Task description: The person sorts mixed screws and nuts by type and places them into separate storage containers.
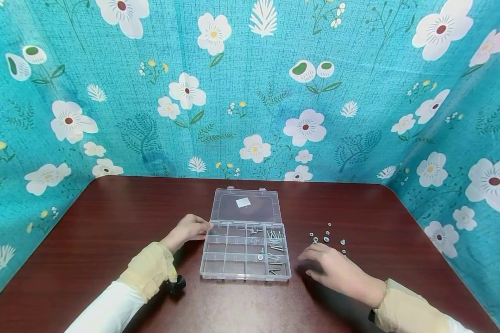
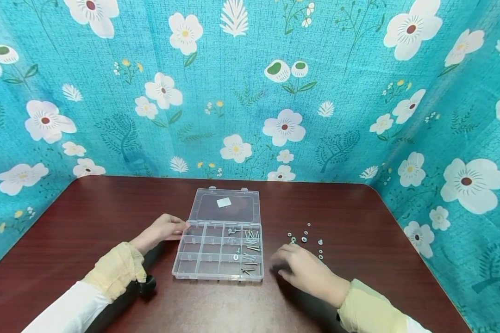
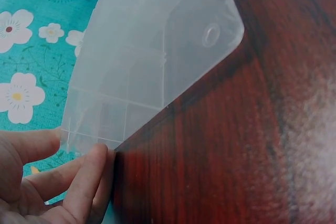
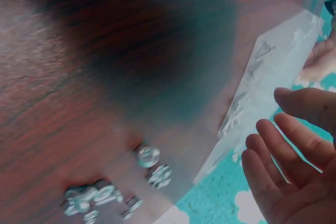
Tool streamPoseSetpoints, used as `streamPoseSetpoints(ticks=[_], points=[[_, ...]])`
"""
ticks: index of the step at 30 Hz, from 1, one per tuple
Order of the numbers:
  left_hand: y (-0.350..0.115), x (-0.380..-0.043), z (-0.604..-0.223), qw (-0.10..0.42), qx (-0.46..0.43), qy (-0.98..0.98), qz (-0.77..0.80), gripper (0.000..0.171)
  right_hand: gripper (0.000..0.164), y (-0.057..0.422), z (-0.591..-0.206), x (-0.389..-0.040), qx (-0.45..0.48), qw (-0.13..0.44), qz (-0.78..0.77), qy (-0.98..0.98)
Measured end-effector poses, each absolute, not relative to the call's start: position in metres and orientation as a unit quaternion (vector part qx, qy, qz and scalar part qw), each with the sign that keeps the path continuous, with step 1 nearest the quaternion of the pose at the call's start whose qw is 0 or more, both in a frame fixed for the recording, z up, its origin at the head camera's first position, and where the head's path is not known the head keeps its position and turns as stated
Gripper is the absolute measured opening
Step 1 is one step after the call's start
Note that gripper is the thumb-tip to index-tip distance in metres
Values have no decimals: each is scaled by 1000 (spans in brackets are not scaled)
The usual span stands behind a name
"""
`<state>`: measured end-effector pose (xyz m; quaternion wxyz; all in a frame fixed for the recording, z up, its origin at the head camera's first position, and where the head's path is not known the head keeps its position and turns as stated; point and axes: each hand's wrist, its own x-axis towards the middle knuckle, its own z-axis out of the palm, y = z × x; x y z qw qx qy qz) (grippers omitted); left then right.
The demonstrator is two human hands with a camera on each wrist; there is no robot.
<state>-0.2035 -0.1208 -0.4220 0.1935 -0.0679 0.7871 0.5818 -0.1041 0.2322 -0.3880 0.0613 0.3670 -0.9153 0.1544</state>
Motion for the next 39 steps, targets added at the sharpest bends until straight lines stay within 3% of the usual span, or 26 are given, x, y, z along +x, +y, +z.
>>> streamPoseSetpoints(ticks=[10,24,28,36,39], points=[[-121,-203,-421,190,-72,793,574,31,32,253,-393,-104,309,17,156,-938],[-121,-201,-419,196,-62,788,580,29,29,275,-409,-107,297,15,158,-941],[-121,-201,-419,195,-59,787,583,30,26,279,-414,-110,311,30,166,-935],[-121,-201,-418,192,-61,790,579,32,24,279,-427,-114,368,123,195,-901],[-121,-200,-417,192,-65,791,578,33,24,276,-427,-114,376,128,201,-895]])
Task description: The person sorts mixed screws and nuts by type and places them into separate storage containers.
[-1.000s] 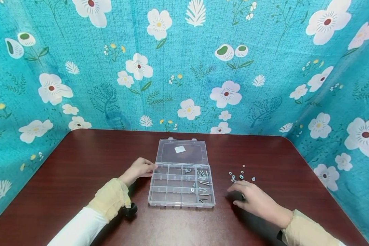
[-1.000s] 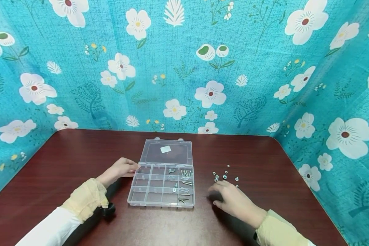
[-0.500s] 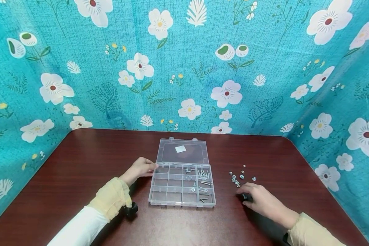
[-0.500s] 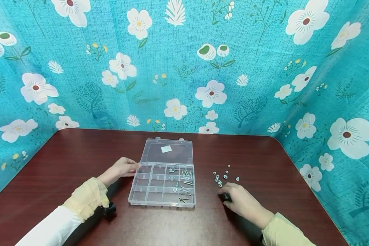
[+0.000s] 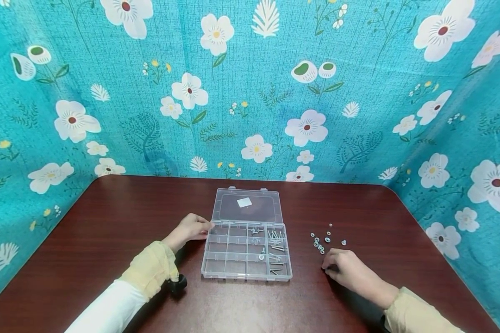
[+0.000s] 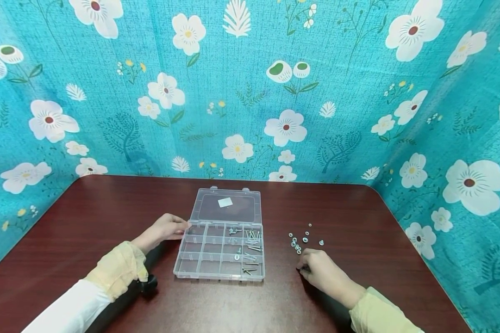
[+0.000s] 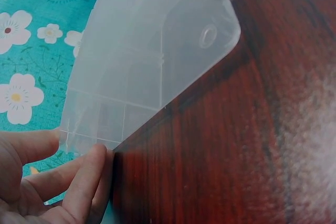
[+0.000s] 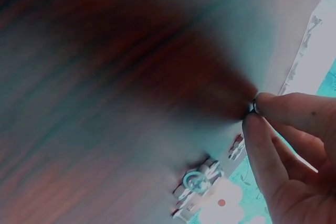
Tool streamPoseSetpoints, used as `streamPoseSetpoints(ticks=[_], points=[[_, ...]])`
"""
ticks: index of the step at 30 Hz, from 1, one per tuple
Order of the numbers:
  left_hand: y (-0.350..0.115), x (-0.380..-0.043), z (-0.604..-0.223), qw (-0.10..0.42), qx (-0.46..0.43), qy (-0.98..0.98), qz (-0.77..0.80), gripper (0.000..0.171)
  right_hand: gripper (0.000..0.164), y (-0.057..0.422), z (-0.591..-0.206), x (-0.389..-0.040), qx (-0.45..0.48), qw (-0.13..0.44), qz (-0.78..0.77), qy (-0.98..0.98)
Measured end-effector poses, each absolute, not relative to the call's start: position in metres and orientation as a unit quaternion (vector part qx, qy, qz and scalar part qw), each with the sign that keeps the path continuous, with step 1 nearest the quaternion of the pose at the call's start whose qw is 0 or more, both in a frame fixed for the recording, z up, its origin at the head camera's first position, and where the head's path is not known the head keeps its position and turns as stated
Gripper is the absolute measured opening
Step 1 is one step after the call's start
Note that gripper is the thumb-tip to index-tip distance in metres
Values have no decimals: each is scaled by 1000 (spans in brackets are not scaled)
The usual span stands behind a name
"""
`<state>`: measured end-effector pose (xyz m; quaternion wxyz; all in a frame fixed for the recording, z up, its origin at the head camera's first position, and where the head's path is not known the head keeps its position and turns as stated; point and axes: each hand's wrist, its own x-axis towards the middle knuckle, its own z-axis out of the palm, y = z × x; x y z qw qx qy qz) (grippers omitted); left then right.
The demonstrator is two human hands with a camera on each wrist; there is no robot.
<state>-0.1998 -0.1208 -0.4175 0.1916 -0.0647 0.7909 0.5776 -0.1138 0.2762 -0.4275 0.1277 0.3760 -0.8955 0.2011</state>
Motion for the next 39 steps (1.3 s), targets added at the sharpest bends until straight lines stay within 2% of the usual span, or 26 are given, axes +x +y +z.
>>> streamPoseSetpoints(ticks=[8,15,18,31,39], points=[[-119,-201,-419,190,-70,796,571,33,24,263,-419,-115,384,117,208,-892],[-118,-201,-417,191,-75,797,568,33,20,237,-405,-122,381,155,215,-885],[-118,-200,-417,193,-72,794,572,32,18,223,-399,-125,378,151,233,-883],[-120,-204,-421,190,-83,789,578,31,9,165,-388,-148,409,103,264,-867],[-118,-205,-421,191,-75,786,584,30,9,153,-391,-154,394,67,269,-877]])
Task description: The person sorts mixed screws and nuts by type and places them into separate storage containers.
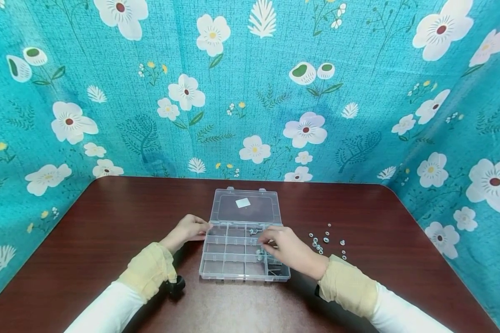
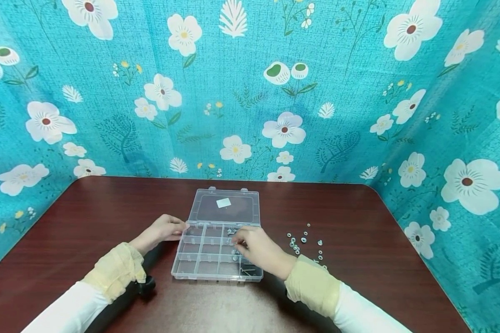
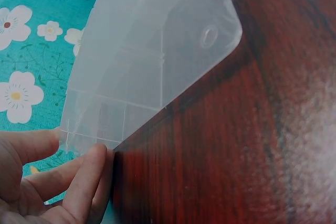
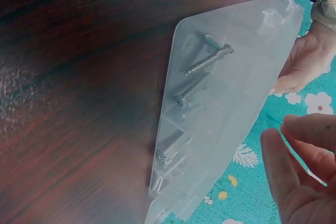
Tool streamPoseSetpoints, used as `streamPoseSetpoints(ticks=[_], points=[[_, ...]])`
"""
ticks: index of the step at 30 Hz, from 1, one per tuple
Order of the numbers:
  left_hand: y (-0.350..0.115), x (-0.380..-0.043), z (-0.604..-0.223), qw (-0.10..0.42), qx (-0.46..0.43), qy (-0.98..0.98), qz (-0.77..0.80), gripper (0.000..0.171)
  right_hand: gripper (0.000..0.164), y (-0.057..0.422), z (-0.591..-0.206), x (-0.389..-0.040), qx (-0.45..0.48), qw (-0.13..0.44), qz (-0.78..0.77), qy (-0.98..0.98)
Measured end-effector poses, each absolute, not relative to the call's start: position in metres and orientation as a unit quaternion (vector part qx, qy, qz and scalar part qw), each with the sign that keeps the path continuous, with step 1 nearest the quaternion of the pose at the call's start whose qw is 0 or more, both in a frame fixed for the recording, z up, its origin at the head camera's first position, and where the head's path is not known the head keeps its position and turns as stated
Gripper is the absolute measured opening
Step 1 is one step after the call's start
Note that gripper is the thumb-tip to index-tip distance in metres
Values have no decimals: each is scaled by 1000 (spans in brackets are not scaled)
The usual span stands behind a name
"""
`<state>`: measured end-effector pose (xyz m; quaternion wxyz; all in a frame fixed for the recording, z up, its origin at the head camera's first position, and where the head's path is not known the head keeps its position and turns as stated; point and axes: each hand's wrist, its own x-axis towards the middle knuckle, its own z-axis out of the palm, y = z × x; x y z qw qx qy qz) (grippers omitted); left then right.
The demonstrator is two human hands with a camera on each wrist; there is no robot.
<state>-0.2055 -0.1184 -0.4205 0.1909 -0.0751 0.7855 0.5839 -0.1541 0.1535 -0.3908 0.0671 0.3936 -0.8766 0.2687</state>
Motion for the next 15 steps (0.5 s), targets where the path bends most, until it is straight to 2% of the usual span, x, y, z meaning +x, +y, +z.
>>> streamPoseSetpoints(ticks=[9,15], points=[[-118,-205,-420,193,-79,792,573,31,16,174,-389,-156,396,61,235,-886],[-118,-206,-421,195,-74,791,575,31,17,200,-385,-153,368,31,211,-905]])
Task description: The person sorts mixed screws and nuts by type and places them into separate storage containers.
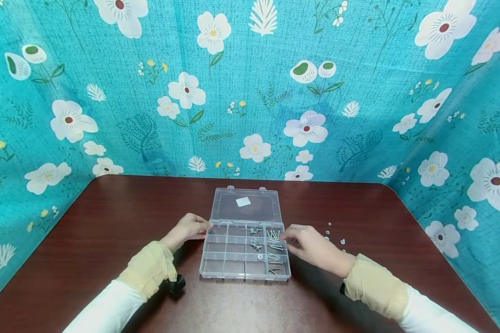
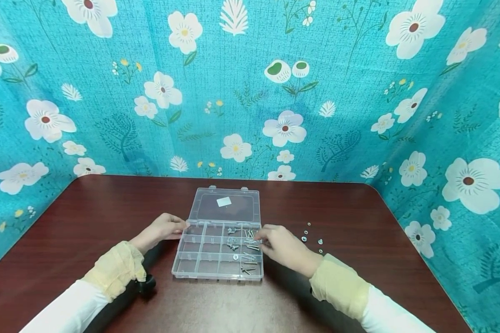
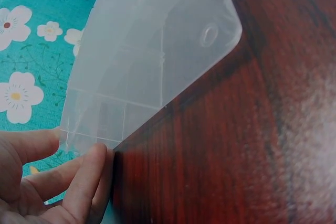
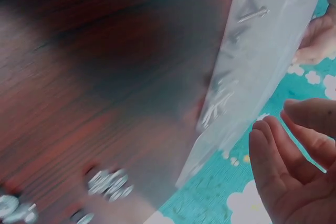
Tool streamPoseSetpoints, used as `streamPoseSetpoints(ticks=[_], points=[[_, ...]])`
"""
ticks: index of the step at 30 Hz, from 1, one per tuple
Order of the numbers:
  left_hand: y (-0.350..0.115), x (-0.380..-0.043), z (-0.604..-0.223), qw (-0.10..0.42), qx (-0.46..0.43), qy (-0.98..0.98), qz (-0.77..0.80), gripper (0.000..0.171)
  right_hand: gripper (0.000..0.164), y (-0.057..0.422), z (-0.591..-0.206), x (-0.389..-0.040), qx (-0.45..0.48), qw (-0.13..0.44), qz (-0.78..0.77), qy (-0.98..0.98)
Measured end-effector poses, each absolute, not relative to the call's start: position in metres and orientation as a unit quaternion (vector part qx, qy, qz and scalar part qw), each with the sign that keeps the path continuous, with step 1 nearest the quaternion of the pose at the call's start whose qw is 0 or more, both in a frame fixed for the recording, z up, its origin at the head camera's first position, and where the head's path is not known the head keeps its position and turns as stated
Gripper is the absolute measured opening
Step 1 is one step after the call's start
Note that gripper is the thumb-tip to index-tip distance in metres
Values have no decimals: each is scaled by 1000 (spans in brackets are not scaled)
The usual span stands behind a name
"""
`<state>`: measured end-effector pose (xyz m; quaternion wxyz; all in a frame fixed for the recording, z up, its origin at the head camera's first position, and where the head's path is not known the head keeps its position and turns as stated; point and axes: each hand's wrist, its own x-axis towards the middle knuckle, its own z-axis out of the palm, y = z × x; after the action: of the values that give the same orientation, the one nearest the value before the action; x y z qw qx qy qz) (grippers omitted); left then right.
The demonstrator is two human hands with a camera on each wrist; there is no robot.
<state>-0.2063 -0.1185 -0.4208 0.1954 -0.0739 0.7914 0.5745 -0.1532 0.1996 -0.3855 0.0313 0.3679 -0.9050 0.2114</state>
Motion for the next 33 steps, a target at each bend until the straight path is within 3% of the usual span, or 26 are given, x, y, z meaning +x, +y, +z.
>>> streamPoseSetpoints(ticks=[16,33], points=[[-119,-207,-421,194,-77,792,574,31,16,248,-362,-164,268,-57,182,-944],[-118,-207,-422,193,-81,791,575,30,20,296,-371,-180,189,-51,191,-962]])
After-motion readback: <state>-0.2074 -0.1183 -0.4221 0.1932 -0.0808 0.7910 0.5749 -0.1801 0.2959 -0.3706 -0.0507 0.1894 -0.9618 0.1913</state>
